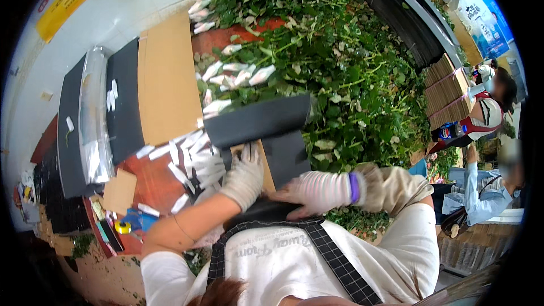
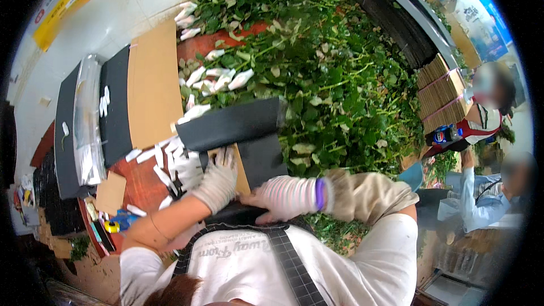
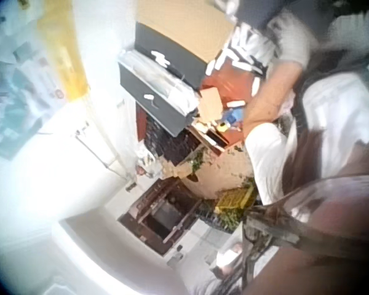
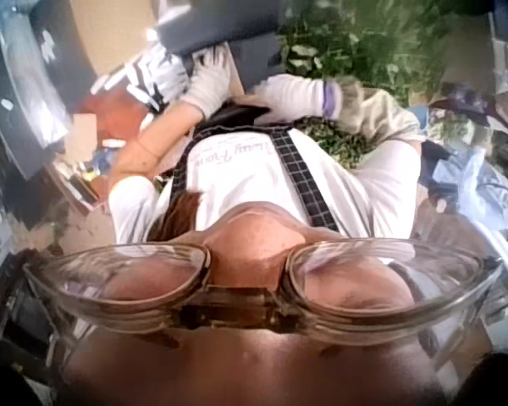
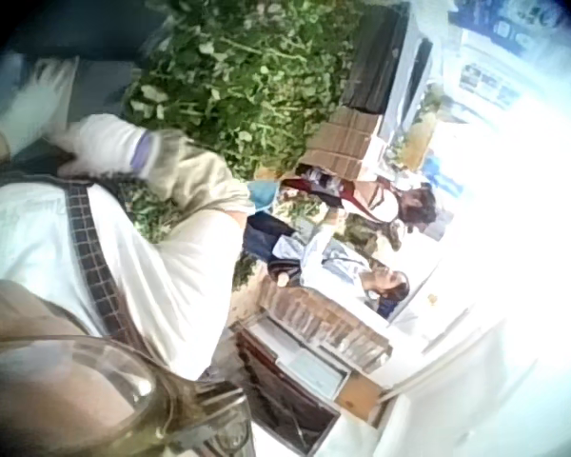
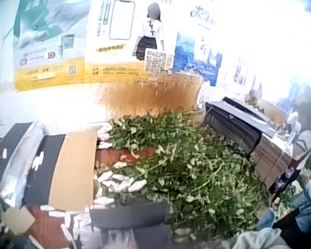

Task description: The person places rosebuds into a black foam protective holder, wraps them with a cardboard sheet, and prepares them for further packaging while working at a table in a floral facility.

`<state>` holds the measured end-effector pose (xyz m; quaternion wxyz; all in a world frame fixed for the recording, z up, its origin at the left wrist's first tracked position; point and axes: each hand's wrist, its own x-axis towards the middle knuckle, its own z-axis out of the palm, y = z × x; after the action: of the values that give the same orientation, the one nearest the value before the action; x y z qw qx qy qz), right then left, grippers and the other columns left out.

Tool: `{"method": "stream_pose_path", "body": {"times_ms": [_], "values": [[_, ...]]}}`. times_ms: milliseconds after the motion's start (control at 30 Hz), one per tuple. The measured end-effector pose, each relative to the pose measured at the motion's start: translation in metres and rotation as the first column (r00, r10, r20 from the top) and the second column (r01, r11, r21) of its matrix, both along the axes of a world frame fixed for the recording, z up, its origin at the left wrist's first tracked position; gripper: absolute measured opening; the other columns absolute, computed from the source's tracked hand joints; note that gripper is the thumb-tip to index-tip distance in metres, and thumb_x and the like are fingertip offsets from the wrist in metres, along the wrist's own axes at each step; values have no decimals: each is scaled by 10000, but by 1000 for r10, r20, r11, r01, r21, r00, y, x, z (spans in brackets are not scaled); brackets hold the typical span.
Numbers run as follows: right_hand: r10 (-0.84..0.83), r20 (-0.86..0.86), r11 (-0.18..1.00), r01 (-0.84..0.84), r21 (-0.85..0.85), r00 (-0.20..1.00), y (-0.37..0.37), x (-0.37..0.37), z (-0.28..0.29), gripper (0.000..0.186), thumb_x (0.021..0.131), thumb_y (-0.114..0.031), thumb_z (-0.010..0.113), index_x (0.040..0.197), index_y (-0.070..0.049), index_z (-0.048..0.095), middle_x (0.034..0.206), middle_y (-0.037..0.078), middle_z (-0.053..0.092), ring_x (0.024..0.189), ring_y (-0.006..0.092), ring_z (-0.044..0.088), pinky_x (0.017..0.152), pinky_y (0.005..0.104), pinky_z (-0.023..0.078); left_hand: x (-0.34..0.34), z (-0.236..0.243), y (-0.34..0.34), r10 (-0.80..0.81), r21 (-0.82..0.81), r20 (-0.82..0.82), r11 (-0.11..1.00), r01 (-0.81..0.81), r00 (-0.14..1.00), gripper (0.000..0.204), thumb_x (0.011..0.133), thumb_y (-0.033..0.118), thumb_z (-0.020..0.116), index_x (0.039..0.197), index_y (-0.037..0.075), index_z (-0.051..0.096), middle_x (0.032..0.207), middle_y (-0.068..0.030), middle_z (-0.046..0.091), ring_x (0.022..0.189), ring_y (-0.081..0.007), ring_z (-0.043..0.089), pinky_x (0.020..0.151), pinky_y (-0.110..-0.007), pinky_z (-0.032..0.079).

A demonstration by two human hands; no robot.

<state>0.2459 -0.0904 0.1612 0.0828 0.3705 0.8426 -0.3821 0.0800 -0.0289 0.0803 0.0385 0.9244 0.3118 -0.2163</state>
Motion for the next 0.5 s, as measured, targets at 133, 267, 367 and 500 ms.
{"method": "stream_pose_path", "body": {"times_ms": [133, 267, 367, 500], "values": [[-328, -663, 862, 500, 81, 673, 112, 58, 31, 300, 857, -190, 599, 1143, -102, 604, 1061, 114, 638, 912, 211, 641, 743, 339, 534, -6, -7, 0, -23, -53, -17, 998, 22, 1000, 677, 827, 330, 553, 1342, -56, 343, 1460, -210, 209, 1339, -330, 214, 1038, -487, 266], [-463, -212, 396, 415, 819, 861, 262, 132, -43, 395, 836, -61, 538, 1225, -131, 533, 1112, 117, 608, 1008, 288, 589, 886, 381, 471, -3, -1, 4, -6, -28, 224, 1000, 13, 975, 417, 878, 175, 426, 1201, -86, 456, 1347, -205, 370, 1198, -385, 384, 965, -484, 362], [-397, 584, 851, 46, 523, 708, 305, 139, -82, 488, 818, -45, 523, 1284, -180, 472, 1215, 104, 559, 1078, 283, 558, 914, 388, 457, -11, -25, 1, 84, -71, 379, 996, -62, 921, 426, 893, 207, 408, 1214, -71, 441, 1287, -207, 412, 1175, -407, 391, 916, -540, 383], [-366, 460, 847, 84, 525, 809, 318, 176, -59, 471, 828, -27, 508, 1267, -196, 481, 1061, 150, 611, 937, 271, 616, 786, 371, 530, -15, -41, -3, 22, 25, 364, 999, -33, 931, 421, 889, 222, 416, 1219, -35, 463, 1305, -204, 411, 1181, -396, 404, 913, -554, 376]]}}
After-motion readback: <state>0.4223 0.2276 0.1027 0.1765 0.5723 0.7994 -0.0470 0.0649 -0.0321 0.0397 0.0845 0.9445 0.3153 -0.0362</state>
